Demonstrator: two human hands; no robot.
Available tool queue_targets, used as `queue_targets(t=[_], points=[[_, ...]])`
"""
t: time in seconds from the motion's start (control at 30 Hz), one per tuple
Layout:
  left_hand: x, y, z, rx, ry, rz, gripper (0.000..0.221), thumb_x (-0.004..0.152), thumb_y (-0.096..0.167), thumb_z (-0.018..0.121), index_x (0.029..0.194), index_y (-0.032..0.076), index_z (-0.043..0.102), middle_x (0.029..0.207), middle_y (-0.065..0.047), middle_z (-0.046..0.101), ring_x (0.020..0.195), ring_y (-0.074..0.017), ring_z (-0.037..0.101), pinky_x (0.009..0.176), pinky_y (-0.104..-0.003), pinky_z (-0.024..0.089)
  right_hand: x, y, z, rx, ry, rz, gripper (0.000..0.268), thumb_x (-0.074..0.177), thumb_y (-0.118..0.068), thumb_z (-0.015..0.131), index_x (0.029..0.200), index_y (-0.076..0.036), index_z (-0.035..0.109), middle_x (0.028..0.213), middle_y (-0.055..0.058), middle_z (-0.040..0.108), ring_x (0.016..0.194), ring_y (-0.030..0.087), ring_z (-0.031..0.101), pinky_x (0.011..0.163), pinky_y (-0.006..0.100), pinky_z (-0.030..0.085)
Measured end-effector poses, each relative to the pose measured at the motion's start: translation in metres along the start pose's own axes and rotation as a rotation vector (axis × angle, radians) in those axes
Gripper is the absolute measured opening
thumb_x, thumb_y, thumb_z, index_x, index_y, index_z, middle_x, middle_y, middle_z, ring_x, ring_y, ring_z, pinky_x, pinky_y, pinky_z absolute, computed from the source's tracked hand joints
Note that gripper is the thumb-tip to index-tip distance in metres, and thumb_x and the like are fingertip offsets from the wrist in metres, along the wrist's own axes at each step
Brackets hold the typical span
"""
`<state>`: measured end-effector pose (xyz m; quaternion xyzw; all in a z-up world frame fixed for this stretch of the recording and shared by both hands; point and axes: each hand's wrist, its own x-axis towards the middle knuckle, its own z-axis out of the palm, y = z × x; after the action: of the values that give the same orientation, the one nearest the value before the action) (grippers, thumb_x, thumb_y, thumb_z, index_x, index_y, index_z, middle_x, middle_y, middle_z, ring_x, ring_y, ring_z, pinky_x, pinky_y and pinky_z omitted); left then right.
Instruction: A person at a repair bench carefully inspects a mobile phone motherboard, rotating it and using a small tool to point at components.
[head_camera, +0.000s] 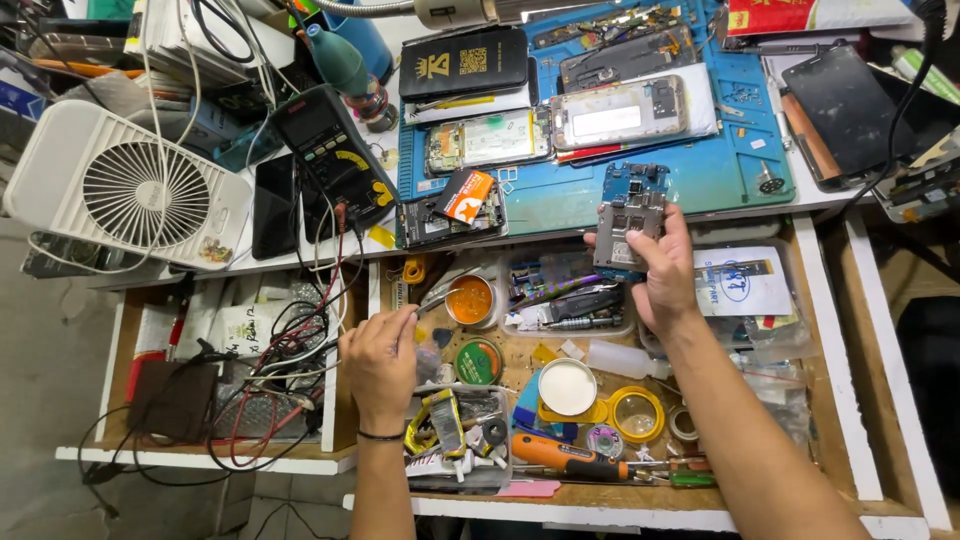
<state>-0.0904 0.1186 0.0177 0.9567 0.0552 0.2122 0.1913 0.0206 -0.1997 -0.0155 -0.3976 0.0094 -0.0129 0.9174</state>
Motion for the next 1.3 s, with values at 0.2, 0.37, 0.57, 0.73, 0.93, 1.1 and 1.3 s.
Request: queue_targets(t=[0.2,0.37,0.57,0.73,0.93,1.1,1.3], points=[[0.002,-0.025,0.031,0.128,0.011,0.121,0.013,0.101,0.025,0.067,0.106,0.025,0.079,0.089,0.003,0.075,0.087,-0.0141,0.070,0.093,-0.036,0.045,-0.001,0.005,-0.003,-0.012,-0.017,0.000,0.037,0.094,0.001,0.050,0.129,-0.009,0.041,0.130,0.032,0.062,0.106,0.047,0.068,0.090,0.060,0.058],[0.011,-0.030,0.037,0.200,0.019,0.216,0.012,0.099,0.030,0.067,0.106,0.031,0.077,0.088,0.007,0.071,0.087,-0.0122,0.068,0.092,-0.033,0.044,0.000,0.006,-0.004,0.001,-0.015,0.007,0.038,0.094,0.001,0.051,0.129,-0.010,0.042,0.129,0.031,0.062,0.105,0.047,0.068,0.090,0.060,0.057],[0.002,-0.039,0.025,0.274,-0.019,0.165,0.013,0.101,0.031,0.065,0.105,0.032,0.077,0.088,0.007,0.072,0.087,-0.0109,0.067,0.094,-0.034,0.043,0.002,0.010,-0.008,0.012,-0.020,0.014,0.038,0.094,0.001,0.052,0.129,-0.010,0.043,0.129,0.031,0.063,0.104,0.046,0.068,0.089,0.060,0.058],[-0.005,-0.043,0.009,0.275,-0.013,0.133,0.013,0.101,0.030,0.066,0.107,0.028,0.078,0.090,0.005,0.073,0.087,-0.0133,0.068,0.093,-0.036,0.044,0.001,0.011,-0.010,0.020,-0.021,0.011,0.038,0.094,0.001,0.052,0.129,-0.010,0.043,0.128,0.030,0.063,0.104,0.046,0.069,0.090,0.059,0.058],[-0.012,-0.035,0.016,0.170,-0.005,0.071,0.014,0.101,0.029,0.066,0.107,0.027,0.078,0.090,0.004,0.075,0.086,-0.0144,0.070,0.091,-0.035,0.045,0.000,0.010,-0.008,0.015,-0.024,0.005,0.038,0.094,0.003,0.052,0.129,-0.009,0.044,0.127,0.031,0.063,0.104,0.046,0.069,0.089,0.059,0.058],[-0.005,-0.003,0.010,-0.303,-0.009,-0.154,0.016,0.100,0.013,0.065,0.106,0.012,0.080,0.089,-0.010,0.077,0.082,-0.0236,0.073,0.088,-0.042,0.049,-0.001,0.008,-0.005,0.028,-0.033,0.017,0.037,0.093,0.002,0.053,0.127,-0.008,0.045,0.123,0.030,0.066,0.102,0.044,0.070,0.089,0.058,0.059],[0.030,0.064,0.025,-0.516,0.097,-0.033,0.017,0.102,0.012,0.061,0.110,0.009,0.076,0.089,-0.008,0.075,0.082,-0.0204,0.069,0.092,-0.043,0.045,-0.001,0.024,-0.011,0.046,-0.089,0.070,0.036,0.091,0.001,0.056,0.125,-0.007,0.047,0.114,0.031,0.068,0.094,0.044,0.072,0.084,0.057,0.061]])
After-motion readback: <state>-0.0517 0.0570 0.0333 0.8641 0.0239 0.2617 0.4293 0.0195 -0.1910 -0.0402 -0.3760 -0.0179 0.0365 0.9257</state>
